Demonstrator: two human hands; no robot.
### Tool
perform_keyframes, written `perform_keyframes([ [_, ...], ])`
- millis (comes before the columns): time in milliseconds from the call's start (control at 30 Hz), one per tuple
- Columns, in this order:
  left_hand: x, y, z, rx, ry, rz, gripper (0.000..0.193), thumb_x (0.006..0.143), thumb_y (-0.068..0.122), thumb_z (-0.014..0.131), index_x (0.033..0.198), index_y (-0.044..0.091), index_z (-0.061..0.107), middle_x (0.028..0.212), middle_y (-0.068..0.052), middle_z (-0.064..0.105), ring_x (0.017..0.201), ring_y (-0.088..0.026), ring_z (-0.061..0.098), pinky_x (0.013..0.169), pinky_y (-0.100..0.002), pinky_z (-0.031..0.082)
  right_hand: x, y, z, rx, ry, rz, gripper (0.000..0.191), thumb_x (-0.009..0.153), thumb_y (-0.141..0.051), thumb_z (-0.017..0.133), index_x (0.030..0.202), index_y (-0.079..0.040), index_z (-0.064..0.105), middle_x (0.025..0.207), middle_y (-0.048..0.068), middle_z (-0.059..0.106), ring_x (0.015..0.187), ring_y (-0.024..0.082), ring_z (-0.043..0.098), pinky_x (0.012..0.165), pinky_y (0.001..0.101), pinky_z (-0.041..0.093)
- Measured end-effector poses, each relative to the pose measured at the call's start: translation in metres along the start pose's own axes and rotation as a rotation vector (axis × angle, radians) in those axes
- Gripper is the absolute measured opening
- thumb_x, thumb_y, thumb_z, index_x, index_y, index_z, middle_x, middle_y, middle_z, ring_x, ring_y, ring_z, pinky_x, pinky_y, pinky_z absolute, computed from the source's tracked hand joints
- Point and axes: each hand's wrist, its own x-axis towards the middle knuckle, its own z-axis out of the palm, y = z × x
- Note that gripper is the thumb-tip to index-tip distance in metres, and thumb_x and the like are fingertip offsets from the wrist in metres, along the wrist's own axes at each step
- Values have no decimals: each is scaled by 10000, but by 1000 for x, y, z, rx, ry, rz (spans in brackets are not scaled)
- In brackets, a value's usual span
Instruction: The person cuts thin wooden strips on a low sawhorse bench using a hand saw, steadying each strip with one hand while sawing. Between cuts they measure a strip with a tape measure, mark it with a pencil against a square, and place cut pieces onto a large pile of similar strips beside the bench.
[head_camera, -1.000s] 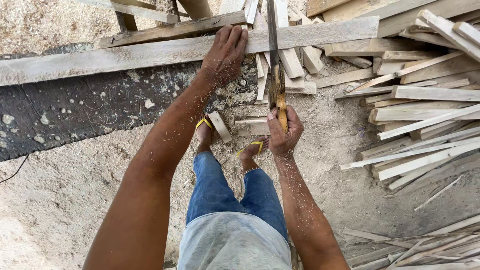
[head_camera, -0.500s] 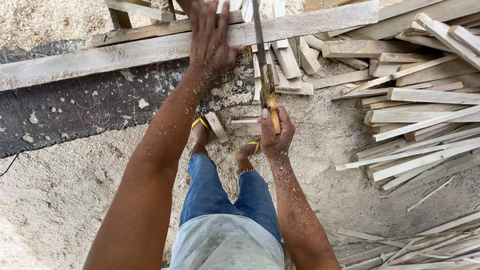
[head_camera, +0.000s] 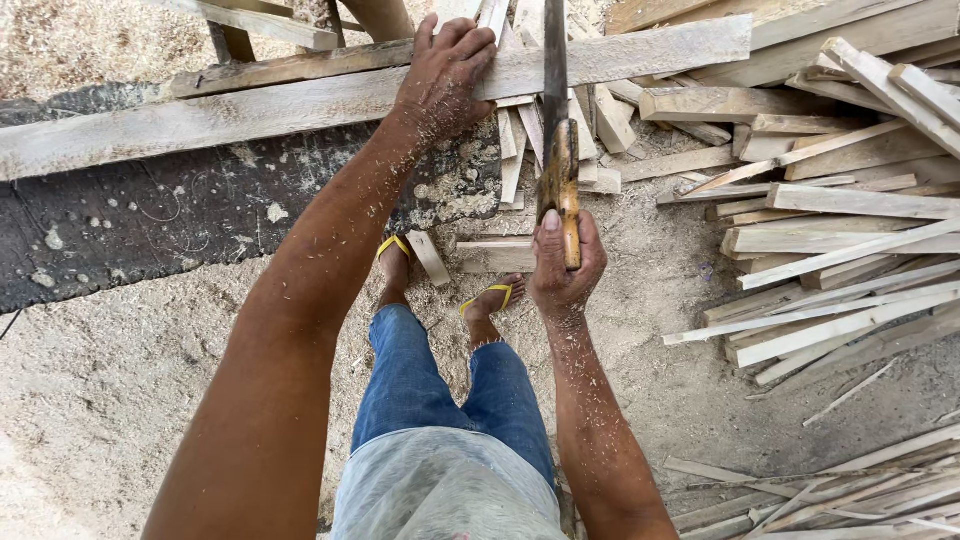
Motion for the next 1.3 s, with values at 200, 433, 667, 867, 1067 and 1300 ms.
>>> perform_keyframes([
  [200, 4, -3, 2, 106, -6, 2, 864, 775, 576, 876, 1449, 118, 591, 1548, -83, 504, 1415, -305, 400, 1175, -630, 176, 12, 9, 14, 22, -1, -1, 358, 1089, -442, 554, 952, -112, 575, 658, -8, 615, 507, 67, 586, 425, 230, 518],
  [433, 7, -1, 11, 146, 9, 26, 895, 750, 609, 869, 1454, 131, 593, 1511, -100, 518, 1370, -354, 415, 1152, -643, 199, 9, -4, 31, 79, 3, 4, 338, 1084, -416, 575, 985, -94, 602, 693, 10, 643, 534, 67, 613, 428, 214, 540],
  [667, 9, 4, 20, 31, 66, -49, 866, 775, 621, 845, 1462, 165, 578, 1535, -93, 518, 1372, -333, 459, 1173, -544, 300, 14, -2, 16, -12, -32, -23, 336, 1070, -425, 542, 966, -108, 571, 662, -10, 615, 511, 42, 609, 412, 210, 559],
  [867, -5, -18, 10, 97, 52, -335, 856, 975, 771, 582, 1326, -10, 599, 1194, -257, 610, 1092, -344, 564, 1013, -541, 409, 21, 12, 10, 103, -116, 55, 377, 1095, -457, 534, 919, -126, 576, 679, -18, 575, 517, 64, 573, 420, 231, 517],
  [1067, -4, -11, 0, 68, -64, -488, 708, 991, 766, 514, 1118, 82, 651, 1018, -154, 657, 981, -283, 595, 902, -492, 423, 21, 1, 27, -113, -6, -86, 321, 1113, -376, 600, 1045, -62, 594, 794, 7, 585, 650, 76, 563, 567, 241, 503],
  [1300, -4, -11, -3, 127, 14, -446, 727, 970, 792, 532, 1106, 91, 669, 1003, -140, 666, 953, -251, 588, 848, -480, 410, 33, -11, 27, 14, -45, -169, 469, 1168, -347, 554, 1444, 21, 460, 1192, 163, 617, 908, 123, 719, 711, 248, 652],
])
